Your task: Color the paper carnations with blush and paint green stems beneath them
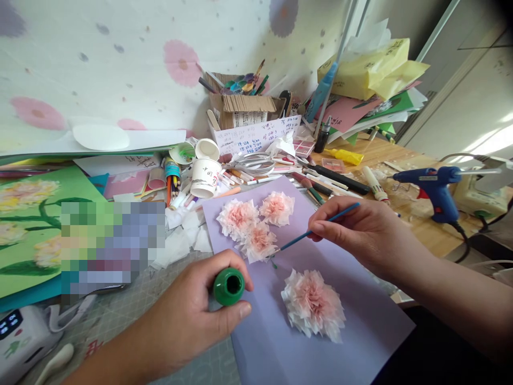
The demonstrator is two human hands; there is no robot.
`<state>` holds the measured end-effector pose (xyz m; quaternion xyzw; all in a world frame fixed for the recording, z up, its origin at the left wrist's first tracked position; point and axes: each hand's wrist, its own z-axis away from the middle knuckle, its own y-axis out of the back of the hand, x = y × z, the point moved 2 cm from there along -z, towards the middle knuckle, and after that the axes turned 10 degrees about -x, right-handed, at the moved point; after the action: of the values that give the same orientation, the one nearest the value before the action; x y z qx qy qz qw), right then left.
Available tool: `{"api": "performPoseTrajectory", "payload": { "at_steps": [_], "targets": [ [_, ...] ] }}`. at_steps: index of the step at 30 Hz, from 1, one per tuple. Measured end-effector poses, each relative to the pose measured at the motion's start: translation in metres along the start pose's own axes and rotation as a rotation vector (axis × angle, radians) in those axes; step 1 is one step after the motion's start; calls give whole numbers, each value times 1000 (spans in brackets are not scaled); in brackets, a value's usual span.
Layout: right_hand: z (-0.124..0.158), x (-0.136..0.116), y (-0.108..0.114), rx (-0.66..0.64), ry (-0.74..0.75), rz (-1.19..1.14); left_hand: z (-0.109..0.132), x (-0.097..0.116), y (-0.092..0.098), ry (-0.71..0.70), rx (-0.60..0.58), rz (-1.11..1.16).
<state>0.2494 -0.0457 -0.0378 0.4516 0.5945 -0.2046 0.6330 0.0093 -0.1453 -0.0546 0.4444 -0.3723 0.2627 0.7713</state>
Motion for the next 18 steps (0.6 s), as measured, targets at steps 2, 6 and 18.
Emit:
{"api": "performPoseTrajectory", "payload": {
  "at_steps": [2, 6, 18],
  "targets": [
    [-1, 0, -1, -3, -2, -14, 0, 1, 0, 4, -3, -3],
    [-1, 1, 0, 4, -10, -15, -2, 1, 0, -1, -12, -25],
    [-2, 0, 1, 24, -37, -14, 1, 7, 0, -19, 29, -20]
  ]
}}
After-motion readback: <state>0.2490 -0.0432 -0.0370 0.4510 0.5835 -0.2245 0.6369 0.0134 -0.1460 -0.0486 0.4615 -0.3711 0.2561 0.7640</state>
